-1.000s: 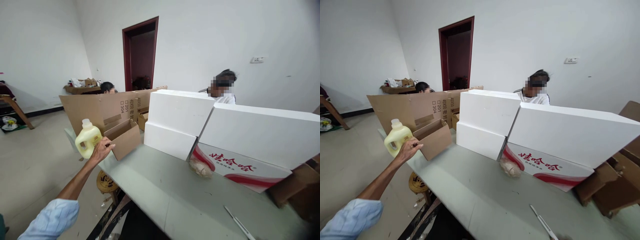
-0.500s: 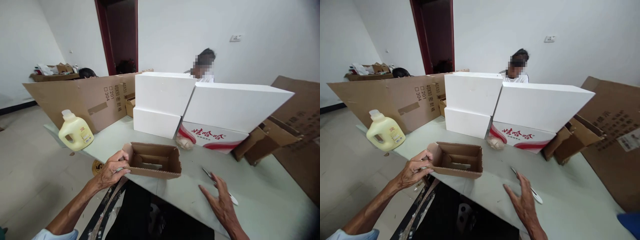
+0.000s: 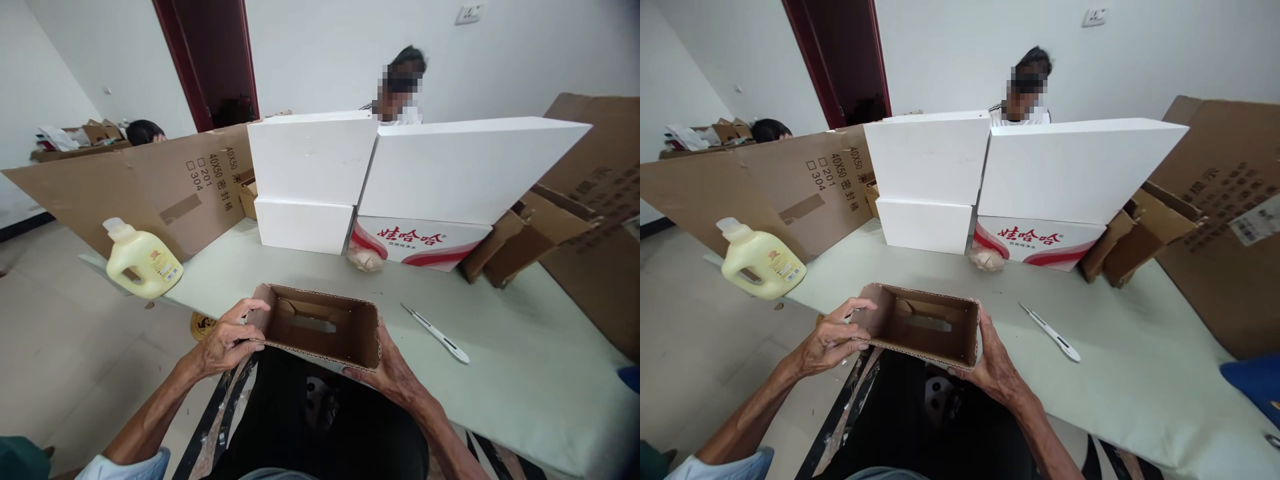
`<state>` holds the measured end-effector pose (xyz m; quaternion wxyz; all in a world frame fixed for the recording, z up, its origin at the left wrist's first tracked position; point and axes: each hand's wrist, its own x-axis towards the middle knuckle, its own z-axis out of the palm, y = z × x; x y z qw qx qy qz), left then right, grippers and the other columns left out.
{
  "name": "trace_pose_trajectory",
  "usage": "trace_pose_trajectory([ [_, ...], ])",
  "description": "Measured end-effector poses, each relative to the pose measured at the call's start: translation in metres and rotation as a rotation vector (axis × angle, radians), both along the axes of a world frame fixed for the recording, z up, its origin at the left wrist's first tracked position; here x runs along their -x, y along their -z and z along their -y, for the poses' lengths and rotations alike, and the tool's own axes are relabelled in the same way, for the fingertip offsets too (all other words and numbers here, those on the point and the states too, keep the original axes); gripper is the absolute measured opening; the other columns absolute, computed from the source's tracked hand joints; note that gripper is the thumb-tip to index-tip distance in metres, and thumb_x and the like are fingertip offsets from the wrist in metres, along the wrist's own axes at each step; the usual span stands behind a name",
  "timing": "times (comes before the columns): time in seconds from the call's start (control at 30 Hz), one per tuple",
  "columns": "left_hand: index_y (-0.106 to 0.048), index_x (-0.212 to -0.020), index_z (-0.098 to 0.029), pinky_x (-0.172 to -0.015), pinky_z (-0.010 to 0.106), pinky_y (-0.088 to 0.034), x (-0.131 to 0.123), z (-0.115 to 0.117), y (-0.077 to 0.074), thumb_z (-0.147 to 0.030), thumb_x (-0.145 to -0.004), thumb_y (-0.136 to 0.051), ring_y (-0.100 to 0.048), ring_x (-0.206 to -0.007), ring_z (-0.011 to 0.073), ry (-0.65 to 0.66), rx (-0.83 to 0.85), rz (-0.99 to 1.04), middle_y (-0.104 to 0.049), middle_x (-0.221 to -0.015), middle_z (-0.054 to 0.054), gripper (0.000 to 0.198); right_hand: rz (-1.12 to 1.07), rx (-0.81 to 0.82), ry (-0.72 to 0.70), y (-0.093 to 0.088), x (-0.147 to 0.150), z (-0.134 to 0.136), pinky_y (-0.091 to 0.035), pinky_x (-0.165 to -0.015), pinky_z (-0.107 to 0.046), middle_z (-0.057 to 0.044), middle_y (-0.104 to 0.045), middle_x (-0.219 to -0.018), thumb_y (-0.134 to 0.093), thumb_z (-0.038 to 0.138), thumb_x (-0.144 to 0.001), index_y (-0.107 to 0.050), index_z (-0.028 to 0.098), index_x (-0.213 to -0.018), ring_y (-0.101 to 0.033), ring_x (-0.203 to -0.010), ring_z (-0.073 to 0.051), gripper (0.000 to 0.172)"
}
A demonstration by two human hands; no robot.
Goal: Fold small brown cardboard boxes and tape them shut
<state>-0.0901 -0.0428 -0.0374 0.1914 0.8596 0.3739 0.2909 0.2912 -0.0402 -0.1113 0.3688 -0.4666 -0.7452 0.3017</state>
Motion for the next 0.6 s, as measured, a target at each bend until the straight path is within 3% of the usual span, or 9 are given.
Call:
trace_pose_trajectory([
  [0.07, -0.08, -0.091, -0.019, -0.094, 0.035, -0.059, 0.001, 0.0, 0.002, -0.024, -0.103, -0.06, -0.067, -0.12, 0.0274, -0.009, -0.037, -0.021, -0.062, -0.142, 0.017, 0.023, 0.026, -0.037, 0.001, 0.001, 0.001, 0.002, -0.025, -0.132, -0.058, -0.013, -0.022, -0.175, -0.076, 0.069, -0.088, -0.012, 0.024, -0.172, -0.025, -0.16, -0.039, 0.114],
  [0.17, -0.077, -0.112, -0.02, -0.101, 0.04, -0.059, 0.002, -0.001, 0.007, -0.018, -0.1, -0.064, -0.06, -0.134, 0.0302, -0.025, -0.138, -0.025, -0.056, -0.15, 0.018, 0.018, 0.087, -0.101, 0.001, 0.007, 0.002, 0.003, -0.026, -0.132, -0.059, -0.014, -0.023, -0.174, -0.075, 0.065, -0.091, -0.011, 0.024, -0.172, -0.024, -0.161, -0.039, 0.111],
  [0.3, -0.061, -0.143, -0.026, -0.101, 0.045, -0.06, 0.006, -0.007, 0.013, -0.016, -0.094, -0.072, -0.057, -0.136, 0.0316, -0.073, -0.238, -0.028, -0.048, -0.158, 0.018, 0.051, 0.149, -0.18, -0.001, 0.014, 0.002, 0.003, -0.032, -0.13, -0.061, -0.015, -0.024, -0.173, -0.075, 0.056, -0.093, -0.004, 0.027, -0.172, -0.023, -0.161, -0.04, 0.111],
  [0.6, -0.048, -0.155, -0.03, -0.106, 0.053, -0.059, 0.008, -0.016, 0.018, -0.016, -0.089, -0.077, -0.059, -0.134, 0.0336, -0.123, -0.232, -0.013, -0.038, -0.163, 0.019, 0.074, 0.153, -0.238, 0.022, 0.014, 0.007, 0.003, -0.038, -0.127, -0.061, -0.018, -0.028, -0.171, -0.076, 0.053, -0.093, -0.004, 0.025, -0.172, -0.026, -0.16, -0.041, 0.111],
])
